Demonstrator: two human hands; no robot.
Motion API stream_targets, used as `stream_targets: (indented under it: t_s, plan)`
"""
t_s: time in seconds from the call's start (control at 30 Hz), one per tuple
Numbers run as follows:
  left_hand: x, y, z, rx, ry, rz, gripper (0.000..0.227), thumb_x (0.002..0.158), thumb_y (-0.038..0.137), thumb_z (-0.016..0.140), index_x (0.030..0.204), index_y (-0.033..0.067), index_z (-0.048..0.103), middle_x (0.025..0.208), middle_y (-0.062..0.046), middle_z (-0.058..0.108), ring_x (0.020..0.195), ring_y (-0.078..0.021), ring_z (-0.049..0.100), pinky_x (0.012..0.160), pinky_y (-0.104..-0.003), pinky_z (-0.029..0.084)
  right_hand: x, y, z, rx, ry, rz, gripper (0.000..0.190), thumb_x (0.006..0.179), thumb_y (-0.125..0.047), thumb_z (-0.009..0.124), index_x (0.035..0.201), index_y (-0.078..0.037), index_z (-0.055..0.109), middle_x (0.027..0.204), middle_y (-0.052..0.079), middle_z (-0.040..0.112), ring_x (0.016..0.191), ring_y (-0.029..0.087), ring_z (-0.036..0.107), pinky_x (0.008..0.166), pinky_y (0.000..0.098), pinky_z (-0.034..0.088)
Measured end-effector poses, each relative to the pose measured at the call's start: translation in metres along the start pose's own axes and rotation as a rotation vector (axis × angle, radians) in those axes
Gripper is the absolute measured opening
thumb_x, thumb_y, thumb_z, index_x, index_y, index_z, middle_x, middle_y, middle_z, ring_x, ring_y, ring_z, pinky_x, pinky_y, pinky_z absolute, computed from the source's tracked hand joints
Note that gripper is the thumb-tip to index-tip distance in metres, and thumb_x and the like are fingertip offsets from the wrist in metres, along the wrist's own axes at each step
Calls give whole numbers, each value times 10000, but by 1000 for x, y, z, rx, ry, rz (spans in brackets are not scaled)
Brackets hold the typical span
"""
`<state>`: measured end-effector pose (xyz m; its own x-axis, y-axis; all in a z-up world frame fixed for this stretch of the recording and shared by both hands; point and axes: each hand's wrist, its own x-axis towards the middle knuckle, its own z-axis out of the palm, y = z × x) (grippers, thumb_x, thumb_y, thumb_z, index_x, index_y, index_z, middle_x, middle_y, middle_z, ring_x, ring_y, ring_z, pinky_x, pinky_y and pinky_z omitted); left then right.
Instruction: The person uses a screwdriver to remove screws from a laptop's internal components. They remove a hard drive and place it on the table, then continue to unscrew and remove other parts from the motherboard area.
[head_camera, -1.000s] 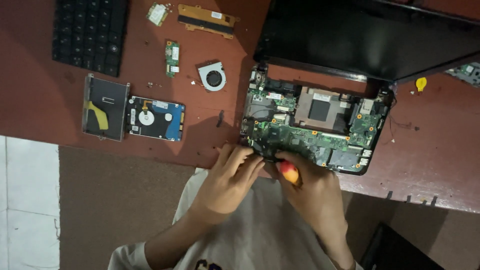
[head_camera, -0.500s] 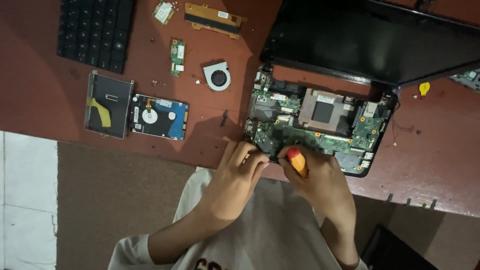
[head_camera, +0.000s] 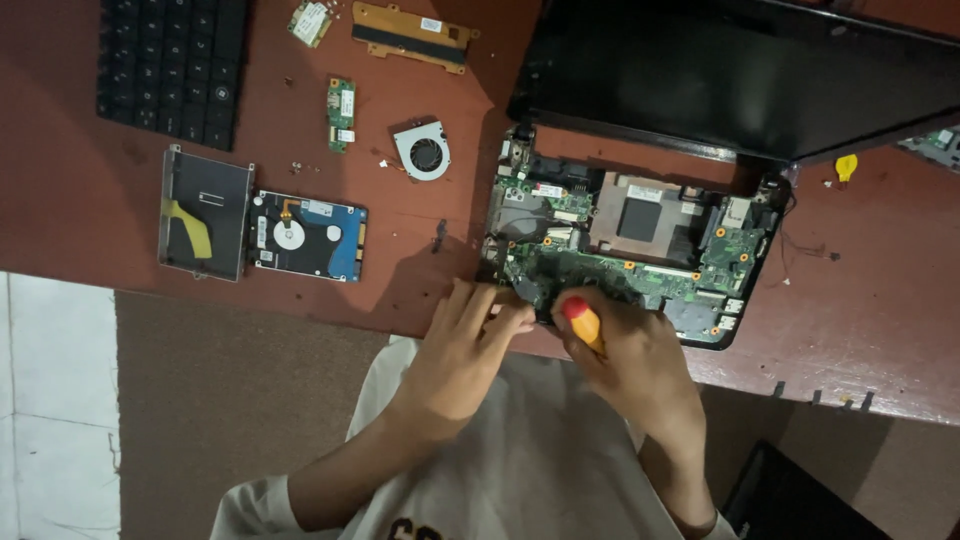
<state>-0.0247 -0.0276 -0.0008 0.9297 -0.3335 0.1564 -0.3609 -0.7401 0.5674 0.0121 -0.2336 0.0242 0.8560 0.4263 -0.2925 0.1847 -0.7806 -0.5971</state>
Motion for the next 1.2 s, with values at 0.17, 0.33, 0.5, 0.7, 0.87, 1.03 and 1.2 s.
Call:
stream_targets:
  t_s: [0.17,0.33,0.5,0.7,0.87,1.03,1.2]
  plan:
    - [5,-1,-4,109,226,121,84,1004,136,646,965,193,598,894,-9,487,718,-173,526,563,-264,410,-1,0,2,-75,99,-59,253,878,-200,698,1127,-161,691,636,102,717,615,355,739,582,456,593]
    - [16,1,-12,-23,286,132,67,1037,140,594,1016,183,641,913,-24,532,763,-197,547,616,-283,448,0,1,2,-59,97,-57,245,887,-208,703,1131,-185,709,641,100,723,625,365,738,585,451,592]
    - [12,-3,-17,-226,317,96,104,1035,141,599,981,161,686,891,-31,600,749,-217,581,633,-286,517,3,-11,-12,69,119,-70,176,886,-171,708,1058,-172,749,610,134,707,606,436,698,548,463,571]
    - [-27,-29,-22,-290,294,18,281,1003,77,746,1268,146,685,1249,-116,641,1034,-230,739,908,-361,622,0,0,-1,164,40,204,171,945,-283,684,1090,-213,740,556,-28,652,391,93,474,427,294,347]
    - [-28,-65,-30,-45,645,-70,378,1002,-79,765,1293,127,641,1183,-93,618,858,-152,554,678,-251,524,0,7,0,235,108,86,213,962,-242,658,1093,-102,750,599,-36,643,436,46,405,435,277,309]
    - [-12,-70,-31,34,729,-148,242,973,-41,789,1152,95,698,1127,-81,666,957,-230,540,812,-342,477,1,6,-1,258,85,96,222,959,-254,652,1077,-101,761,535,-24,591,412,54,410,428,262,305]
    - [-9,-71,-25,123,699,-241,159,986,51,812,1092,148,743,1166,-62,627,1007,-251,512,698,-314,480,-1,6,1,262,97,121,194,973,-271,639,1039,-134,758,520,-36,503,433,62,325,445,271,264]
